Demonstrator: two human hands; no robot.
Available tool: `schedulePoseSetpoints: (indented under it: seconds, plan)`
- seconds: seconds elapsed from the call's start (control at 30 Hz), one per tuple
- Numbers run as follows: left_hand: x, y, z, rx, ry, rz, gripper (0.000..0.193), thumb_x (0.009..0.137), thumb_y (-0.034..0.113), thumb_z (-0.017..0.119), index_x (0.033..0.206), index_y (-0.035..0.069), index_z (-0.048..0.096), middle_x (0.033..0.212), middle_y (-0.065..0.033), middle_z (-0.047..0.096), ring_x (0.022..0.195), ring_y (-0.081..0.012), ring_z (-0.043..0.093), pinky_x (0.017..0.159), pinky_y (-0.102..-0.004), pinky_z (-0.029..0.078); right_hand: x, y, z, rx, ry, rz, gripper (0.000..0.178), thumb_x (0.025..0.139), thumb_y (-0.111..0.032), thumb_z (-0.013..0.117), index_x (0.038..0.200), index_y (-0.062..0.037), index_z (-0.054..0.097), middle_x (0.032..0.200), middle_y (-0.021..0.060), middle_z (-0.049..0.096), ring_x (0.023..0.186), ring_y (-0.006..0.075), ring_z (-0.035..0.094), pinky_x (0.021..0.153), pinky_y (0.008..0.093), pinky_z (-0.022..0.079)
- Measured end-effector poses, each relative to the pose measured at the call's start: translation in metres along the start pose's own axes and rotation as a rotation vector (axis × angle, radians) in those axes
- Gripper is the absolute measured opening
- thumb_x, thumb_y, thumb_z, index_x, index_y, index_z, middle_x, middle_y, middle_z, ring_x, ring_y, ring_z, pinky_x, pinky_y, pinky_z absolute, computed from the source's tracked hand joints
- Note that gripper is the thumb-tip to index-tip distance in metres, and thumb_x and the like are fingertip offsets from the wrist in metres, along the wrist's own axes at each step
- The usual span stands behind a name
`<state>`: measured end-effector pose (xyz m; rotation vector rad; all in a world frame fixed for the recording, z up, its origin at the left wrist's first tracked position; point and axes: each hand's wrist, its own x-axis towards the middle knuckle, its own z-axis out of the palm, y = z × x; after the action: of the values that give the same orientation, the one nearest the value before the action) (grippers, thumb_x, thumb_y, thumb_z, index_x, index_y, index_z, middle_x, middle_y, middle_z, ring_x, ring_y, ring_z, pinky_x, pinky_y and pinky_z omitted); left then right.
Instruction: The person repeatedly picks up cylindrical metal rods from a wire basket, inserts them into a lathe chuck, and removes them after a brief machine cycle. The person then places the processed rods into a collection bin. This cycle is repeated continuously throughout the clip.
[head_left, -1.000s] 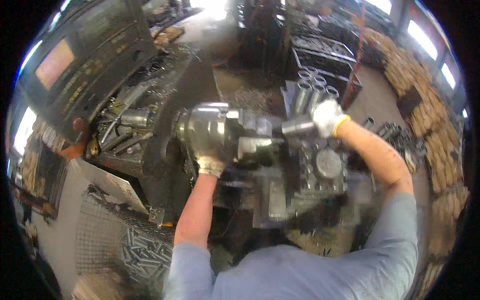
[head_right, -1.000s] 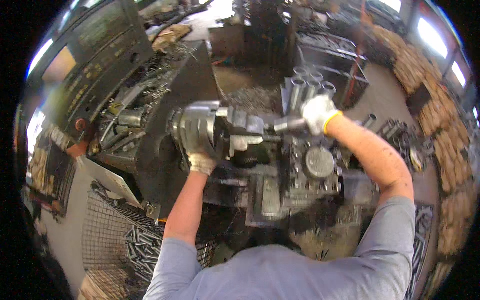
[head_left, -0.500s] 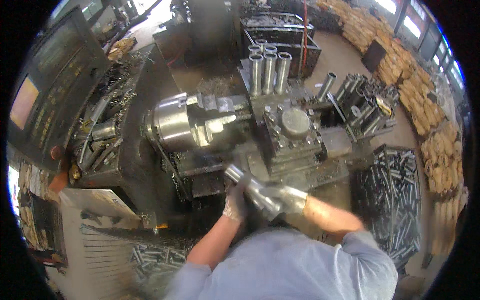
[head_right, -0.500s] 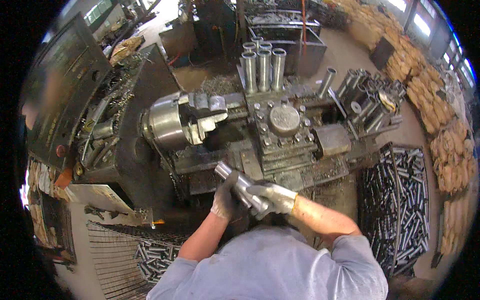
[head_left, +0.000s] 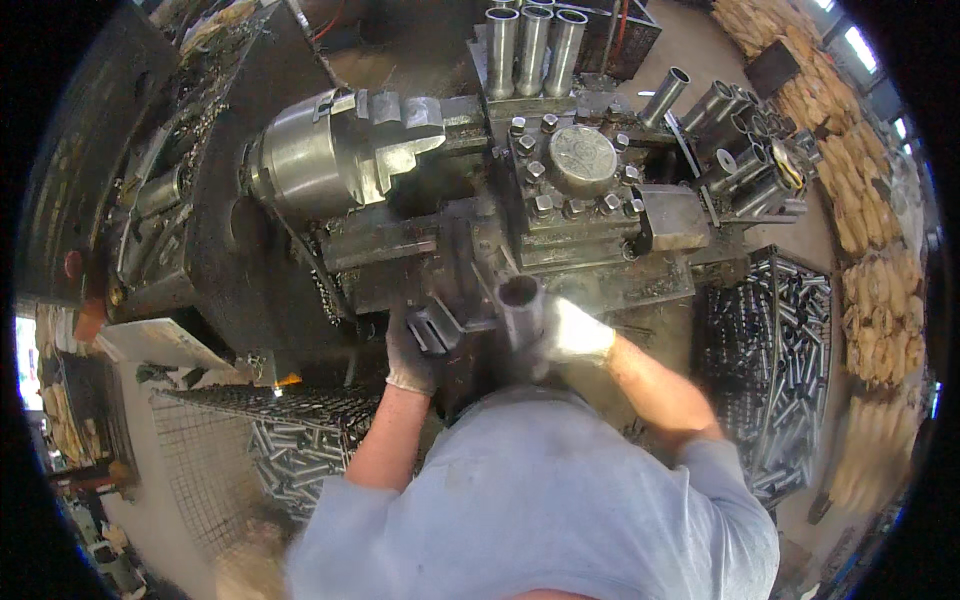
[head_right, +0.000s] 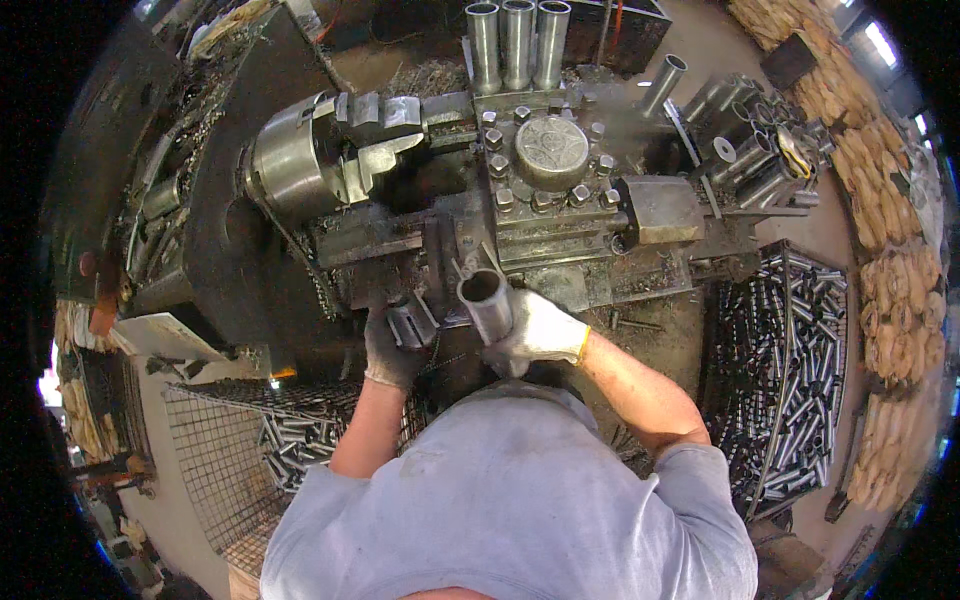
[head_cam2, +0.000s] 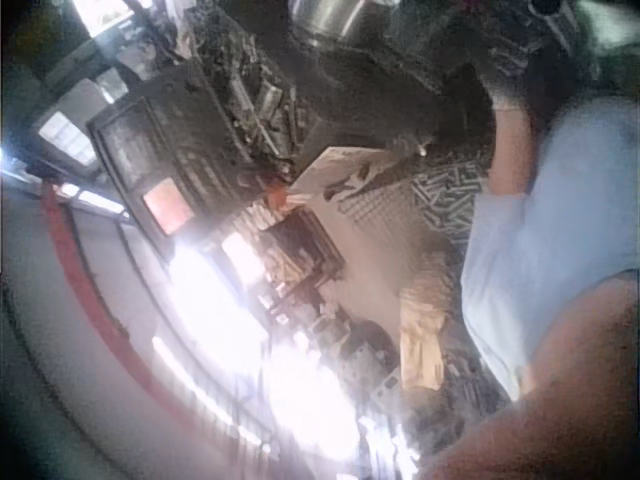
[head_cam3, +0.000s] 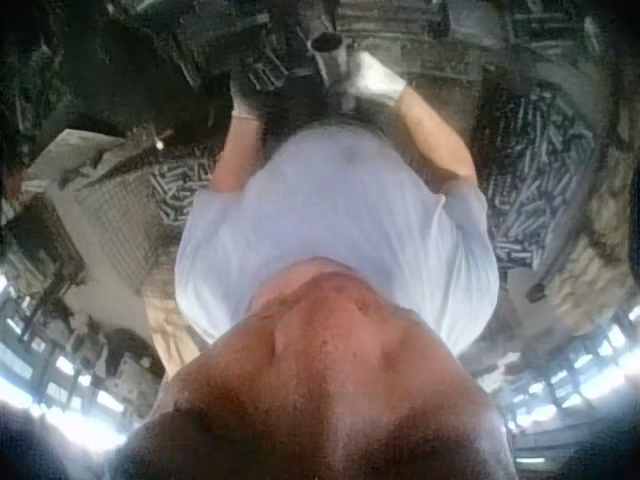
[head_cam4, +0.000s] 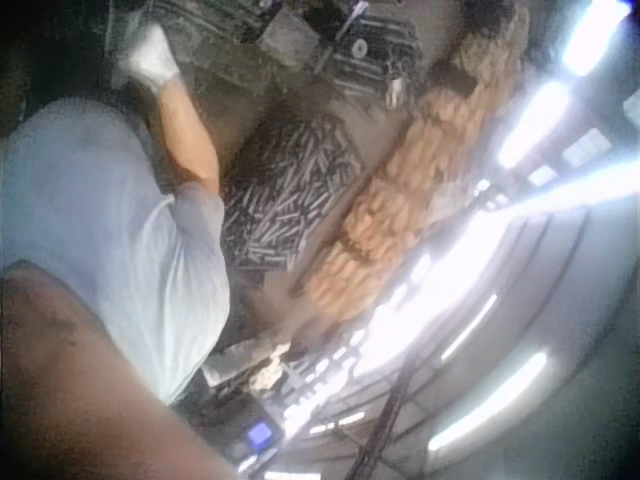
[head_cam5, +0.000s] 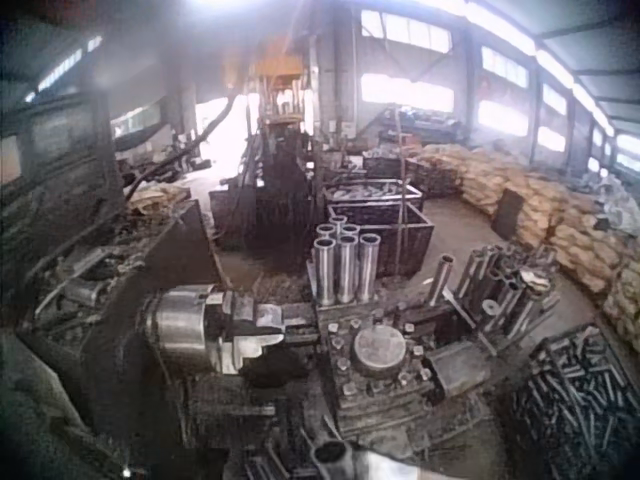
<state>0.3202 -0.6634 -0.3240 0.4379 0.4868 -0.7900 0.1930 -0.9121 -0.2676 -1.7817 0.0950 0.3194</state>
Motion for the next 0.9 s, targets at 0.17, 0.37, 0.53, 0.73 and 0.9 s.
schedulePoseSetpoints:
  seconds: [0.17,0.37,0.53,0.73,0.9]
  plan:
    - [-0.002,0.008,-0.002,0.093,0.004,-0.078,0.054,0.104,0.058,0.055,0.126,0.011,0.066,0.114,-0.0121,0.073,0.106,-0.0327,0.07,0.093,-0.0519,0.058,-0.007,-0.016,-0.037,0.122,0.417,-0.253,0.026,0.078,-0.013,0.084,0.099,-0.0073,0.071,0.098,0.007,0.073,0.088,0.0232,0.072,0.082,0.037,0.059]
    - [0.008,0.022,0.001,-0.13,-0.162,0.021,0.072,0.102,0.065,0.051,0.143,0.007,0.056,0.136,-0.0183,0.066,0.119,-0.039,0.067,0.091,-0.0566,0.061,-0.028,-0.002,-0.074,-0.569,0.375,-0.17,0.033,0.084,-0.021,0.082,0.112,-0.0064,0.071,0.095,0.0151,0.075,0.089,0.0281,0.075,0.084,0.0373,0.06]
    - [-0.003,0.02,0.013,0.241,-0.33,0.225,0.084,0.098,0.072,0.051,0.15,0.005,0.048,0.135,-0.0209,0.065,0.115,-0.041,0.069,0.093,-0.0577,0.059,-0.029,-0.078,-0.179,-0.803,0.682,-0.202,0.031,0.092,-0.024,0.07,0.121,-0.0134,0.073,0.104,0.0175,0.076,0.091,0.0348,0.076,0.081,0.0401,0.06]
    - [-0.006,0.013,0.033,0.774,-0.236,0.486,0.075,0.1,0.056,0.063,0.151,0.006,0.044,0.119,-0.0122,0.069,0.103,-0.0268,0.07,0.089,-0.0423,0.06,0.184,-0.123,-0.312,-1.107,0.787,-0.335,0.056,0.094,-0.041,0.061,0.146,-0.0191,0.059,0.113,0.0246,0.074,0.104,0.0433,0.07,0.092,0.0503,0.055]
    - [-0.024,0.031,0.049,0.829,-0.164,0.624,0.062,0.1,0.036,0.068,0.149,0.006,0.044,0.103,-0.0078,0.069,0.089,-0.022,0.071,0.075,-0.0358,0.061,0.23,-0.123,-0.319,-1.075,0.788,-0.058,0.059,0.089,-0.056,0.065,0.121,-0.0061,0.072,0.105,0.0274,0.074,0.105,0.0452,0.07,0.093,0.0507,0.054]
